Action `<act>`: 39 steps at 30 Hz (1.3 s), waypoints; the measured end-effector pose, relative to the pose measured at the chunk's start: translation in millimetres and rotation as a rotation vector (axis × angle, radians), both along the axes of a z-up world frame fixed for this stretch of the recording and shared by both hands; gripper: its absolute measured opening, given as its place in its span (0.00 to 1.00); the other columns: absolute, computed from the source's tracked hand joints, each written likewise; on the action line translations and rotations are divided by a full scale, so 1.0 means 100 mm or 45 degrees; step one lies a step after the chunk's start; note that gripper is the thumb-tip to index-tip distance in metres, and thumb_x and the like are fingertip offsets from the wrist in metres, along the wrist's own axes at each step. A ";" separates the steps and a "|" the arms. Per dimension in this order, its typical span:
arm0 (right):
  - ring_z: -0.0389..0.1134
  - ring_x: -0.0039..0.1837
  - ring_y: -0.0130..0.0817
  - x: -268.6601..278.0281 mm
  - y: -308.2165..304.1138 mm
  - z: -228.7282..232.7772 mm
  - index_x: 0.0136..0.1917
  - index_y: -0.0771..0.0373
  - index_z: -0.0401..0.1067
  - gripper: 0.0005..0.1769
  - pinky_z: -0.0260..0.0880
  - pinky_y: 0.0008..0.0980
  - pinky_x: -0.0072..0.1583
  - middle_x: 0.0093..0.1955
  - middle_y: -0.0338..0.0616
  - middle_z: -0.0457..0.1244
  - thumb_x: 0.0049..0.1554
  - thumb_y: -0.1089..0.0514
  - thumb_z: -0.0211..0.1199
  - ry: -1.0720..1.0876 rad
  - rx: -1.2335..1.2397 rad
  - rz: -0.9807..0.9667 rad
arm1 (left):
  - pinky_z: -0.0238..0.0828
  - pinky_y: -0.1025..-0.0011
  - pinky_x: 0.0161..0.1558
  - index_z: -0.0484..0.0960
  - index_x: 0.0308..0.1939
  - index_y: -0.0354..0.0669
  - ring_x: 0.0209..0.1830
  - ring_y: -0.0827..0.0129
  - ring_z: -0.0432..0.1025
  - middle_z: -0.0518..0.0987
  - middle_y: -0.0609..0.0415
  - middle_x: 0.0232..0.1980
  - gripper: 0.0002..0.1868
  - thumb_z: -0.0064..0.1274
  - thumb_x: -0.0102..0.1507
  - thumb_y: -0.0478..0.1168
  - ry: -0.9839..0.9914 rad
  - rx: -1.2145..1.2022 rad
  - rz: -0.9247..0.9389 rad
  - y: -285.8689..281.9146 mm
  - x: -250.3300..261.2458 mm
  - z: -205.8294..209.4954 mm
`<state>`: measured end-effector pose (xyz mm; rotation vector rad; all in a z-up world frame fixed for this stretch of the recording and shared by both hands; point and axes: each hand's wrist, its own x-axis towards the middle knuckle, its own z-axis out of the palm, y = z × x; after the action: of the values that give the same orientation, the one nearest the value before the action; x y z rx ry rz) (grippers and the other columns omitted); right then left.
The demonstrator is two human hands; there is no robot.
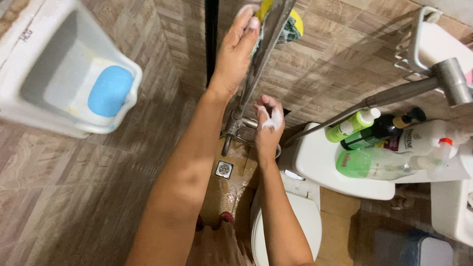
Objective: The person scrubs a vertical metal pipe in a bathroom using a yellow sponge and a cleaning spray. They apply the spray to the sponge and wipe the pipe from top to bottom, then clean the lower pipe fittings and valve area.
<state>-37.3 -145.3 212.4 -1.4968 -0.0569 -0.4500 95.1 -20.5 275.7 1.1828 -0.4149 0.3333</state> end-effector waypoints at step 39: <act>0.47 0.82 0.65 0.34 0.36 1.65 0.74 0.73 0.64 0.30 0.46 0.55 0.81 0.82 0.66 0.47 0.67 0.50 0.55 -0.363 -0.928 -0.396 | 0.51 0.66 0.81 0.71 0.74 0.38 0.78 0.63 0.58 0.66 0.49 0.74 0.22 0.36 0.78 0.41 -0.176 -0.012 0.020 0.00 -1.42 1.21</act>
<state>-3.4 -108.9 377.7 -2.1559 -0.2340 -0.9632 -47.0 -20.2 396.7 1.1584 -0.5239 0.4315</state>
